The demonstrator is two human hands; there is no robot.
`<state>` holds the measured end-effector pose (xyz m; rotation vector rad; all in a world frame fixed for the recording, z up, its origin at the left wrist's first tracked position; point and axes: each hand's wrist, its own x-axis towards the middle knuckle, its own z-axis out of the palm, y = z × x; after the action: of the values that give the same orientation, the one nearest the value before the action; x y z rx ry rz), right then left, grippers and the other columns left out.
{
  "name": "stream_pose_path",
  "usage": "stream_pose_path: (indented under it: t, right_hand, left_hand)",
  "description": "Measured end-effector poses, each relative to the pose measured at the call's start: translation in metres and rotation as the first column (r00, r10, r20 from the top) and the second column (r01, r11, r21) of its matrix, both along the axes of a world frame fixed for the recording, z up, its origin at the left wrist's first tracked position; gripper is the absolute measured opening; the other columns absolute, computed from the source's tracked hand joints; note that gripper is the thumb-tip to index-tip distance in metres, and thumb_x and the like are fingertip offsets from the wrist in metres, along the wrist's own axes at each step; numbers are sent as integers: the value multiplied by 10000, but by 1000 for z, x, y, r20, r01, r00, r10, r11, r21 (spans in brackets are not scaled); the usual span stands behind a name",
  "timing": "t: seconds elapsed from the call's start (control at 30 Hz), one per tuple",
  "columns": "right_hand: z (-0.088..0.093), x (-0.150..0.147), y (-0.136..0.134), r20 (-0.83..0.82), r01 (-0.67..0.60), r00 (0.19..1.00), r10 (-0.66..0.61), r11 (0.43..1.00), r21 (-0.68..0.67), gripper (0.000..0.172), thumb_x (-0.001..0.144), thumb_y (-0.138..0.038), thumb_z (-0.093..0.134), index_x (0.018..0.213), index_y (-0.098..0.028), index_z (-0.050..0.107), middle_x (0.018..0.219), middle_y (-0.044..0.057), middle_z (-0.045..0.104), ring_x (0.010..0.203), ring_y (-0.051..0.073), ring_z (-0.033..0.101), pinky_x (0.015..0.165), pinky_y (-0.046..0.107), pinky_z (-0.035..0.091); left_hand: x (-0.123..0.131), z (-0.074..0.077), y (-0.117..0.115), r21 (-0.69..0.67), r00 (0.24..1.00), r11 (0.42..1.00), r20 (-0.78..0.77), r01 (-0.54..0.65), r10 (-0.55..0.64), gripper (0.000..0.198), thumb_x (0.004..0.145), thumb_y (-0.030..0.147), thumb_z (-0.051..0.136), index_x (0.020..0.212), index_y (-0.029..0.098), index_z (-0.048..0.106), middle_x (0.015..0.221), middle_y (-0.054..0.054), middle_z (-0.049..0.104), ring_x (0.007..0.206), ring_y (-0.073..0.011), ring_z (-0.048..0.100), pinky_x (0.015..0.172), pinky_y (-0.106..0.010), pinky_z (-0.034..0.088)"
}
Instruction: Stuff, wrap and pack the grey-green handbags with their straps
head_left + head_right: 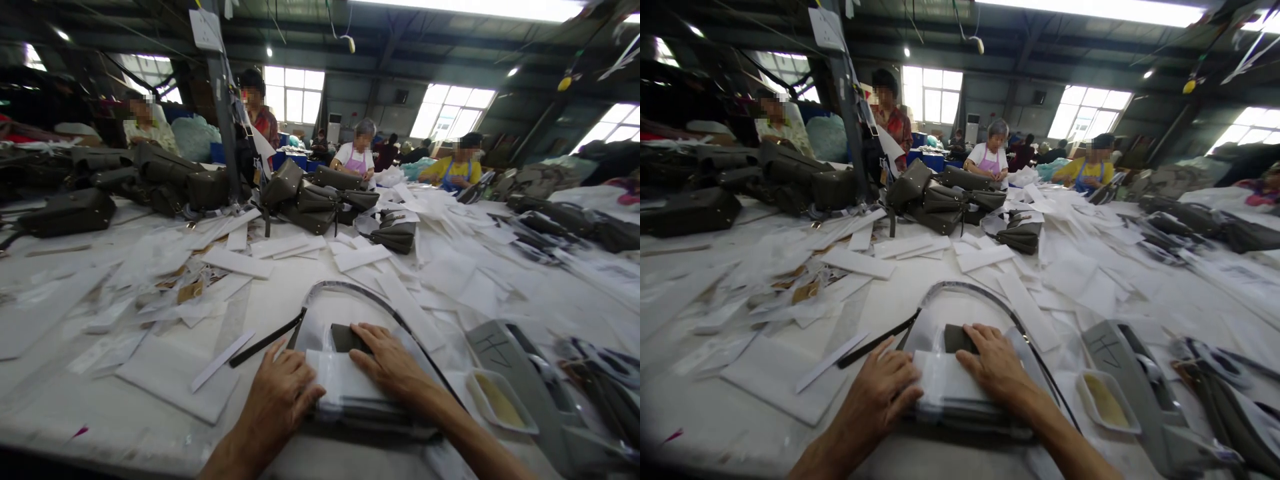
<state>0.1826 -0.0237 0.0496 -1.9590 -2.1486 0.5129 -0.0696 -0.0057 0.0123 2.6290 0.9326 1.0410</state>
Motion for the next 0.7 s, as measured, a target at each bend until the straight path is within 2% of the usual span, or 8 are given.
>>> stream_pose_path:
  t: [0.07,0.1,0.17,0.27,0.37,0.5,0.6,0.7]
  right_hand:
    - [3,-11,-13,-24,-44,999,44,999,-28,597,930,-492,503,1448,-200,451,1456,115,488,1347,300,421,1120,480,342]
    - [3,-17,-19,-21,-58,998,57,998,-26,627,922,-504,519,1466,-207,423,1477,112,463,1363,301,402,1139,488,314]
    - [0,-25,-26,-6,-72,997,72,997,-17,649,918,-523,529,1484,-237,391,1523,98,397,1405,312,338,1173,524,236]
    - [-5,-31,-29,-29,-115,993,113,991,-72,595,949,-514,474,1485,-272,384,1558,77,324,1439,309,272,1186,544,194]
    - [-3,-30,-29,-74,-147,988,137,977,-155,599,963,-514,434,1497,-254,359,1560,78,317,1440,289,275,1192,513,209]
    - [-2,-27,-29,-61,-127,991,118,977,-170,637,947,-531,446,1497,-225,357,1544,76,352,1421,290,320,1180,507,259]
    - [-19,-21,-31,-13,-120,993,119,991,-55,612,930,-538,458,1473,-260,407,1498,64,426,1371,310,406,1131,532,353]
    - [-49,-6,-30,61,-189,981,185,978,86,570,911,-536,475,1436,-312,463,1428,44,509,1283,324,515,1051,532,464]
  left_hand:
    - [-9,7,-1,-6,1000,1000,-12,-16,16,348,1007,354,387,745,216,569,747,16,609,843,-168,610,1069,-462,368]
    - [-12,8,0,6,999,999,-27,-37,37,322,1003,339,398,763,218,576,772,10,618,876,-173,613,1068,-464,375]
    - [-17,4,5,54,993,995,-77,-82,86,209,984,351,450,942,229,614,945,-19,658,1038,-211,602,1079,-507,378]
    - [-20,-13,13,90,983,990,-136,-109,121,295,954,383,507,1201,229,558,1192,-68,633,1226,-275,526,1034,-549,446]
    - [-21,-24,18,-16,983,995,-156,-98,95,334,927,343,557,1241,231,541,1267,-78,607,1239,-265,532,982,-481,523]
    - [-22,-14,31,-152,986,976,-86,-156,144,326,899,256,585,1222,226,558,1317,-84,569,1222,-230,548,1016,-428,508]
    - [-17,-2,48,-265,966,930,-121,-254,230,377,874,220,615,1243,191,544,1287,-92,583,1203,-227,557,1039,-412,481]
    - [-5,0,61,-362,935,873,-257,-327,244,352,903,247,591,1247,185,551,1196,-77,644,1094,-223,627,967,-379,517]
